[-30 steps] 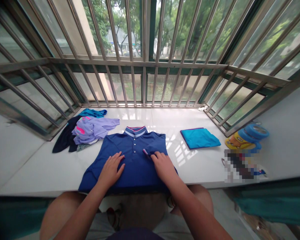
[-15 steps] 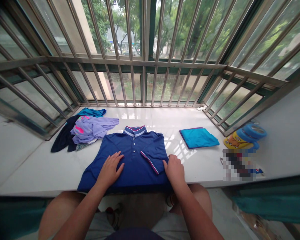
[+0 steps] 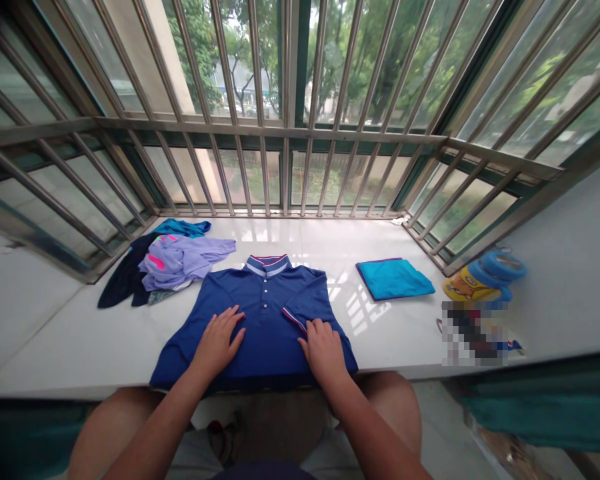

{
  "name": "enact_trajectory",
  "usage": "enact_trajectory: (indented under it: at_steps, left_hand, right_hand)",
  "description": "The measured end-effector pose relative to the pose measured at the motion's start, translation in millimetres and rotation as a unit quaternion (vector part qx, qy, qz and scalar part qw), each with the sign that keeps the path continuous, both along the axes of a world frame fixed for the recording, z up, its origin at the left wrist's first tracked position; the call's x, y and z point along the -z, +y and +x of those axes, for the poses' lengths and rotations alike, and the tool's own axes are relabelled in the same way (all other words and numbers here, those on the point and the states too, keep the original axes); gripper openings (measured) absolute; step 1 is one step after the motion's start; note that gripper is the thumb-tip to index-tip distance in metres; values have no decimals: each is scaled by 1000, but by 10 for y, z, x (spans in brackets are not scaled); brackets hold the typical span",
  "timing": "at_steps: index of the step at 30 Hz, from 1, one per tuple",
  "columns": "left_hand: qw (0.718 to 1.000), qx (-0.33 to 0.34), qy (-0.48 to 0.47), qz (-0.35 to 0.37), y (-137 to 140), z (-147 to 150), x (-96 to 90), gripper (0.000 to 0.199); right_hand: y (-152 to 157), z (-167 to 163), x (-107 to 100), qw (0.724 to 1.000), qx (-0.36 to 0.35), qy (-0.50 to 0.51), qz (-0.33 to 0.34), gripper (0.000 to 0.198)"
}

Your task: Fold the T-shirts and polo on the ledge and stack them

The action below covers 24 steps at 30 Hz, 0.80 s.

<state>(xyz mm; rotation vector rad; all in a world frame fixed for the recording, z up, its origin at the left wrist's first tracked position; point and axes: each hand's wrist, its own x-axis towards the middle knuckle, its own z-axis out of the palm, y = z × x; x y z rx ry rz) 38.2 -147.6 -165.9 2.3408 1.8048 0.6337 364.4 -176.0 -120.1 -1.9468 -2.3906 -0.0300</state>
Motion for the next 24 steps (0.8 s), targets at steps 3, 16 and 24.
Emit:
enact_trajectory:
  at_steps: [3, 16, 24]
  left_hand:
    - [999, -12, -34, 12, 70, 171, -144, 33]
    - [975, 61, -122, -175, 1350, 1983, -576, 56]
    - [973, 15, -65, -221, 1736, 2074, -542, 33]
  right_hand:
    - [-38, 22, 140, 999, 12, -21, 23, 30]
    - [-356, 493, 257, 981, -130, 124, 71, 39]
    - [-160, 923, 190, 992, 35, 120, 15, 42]
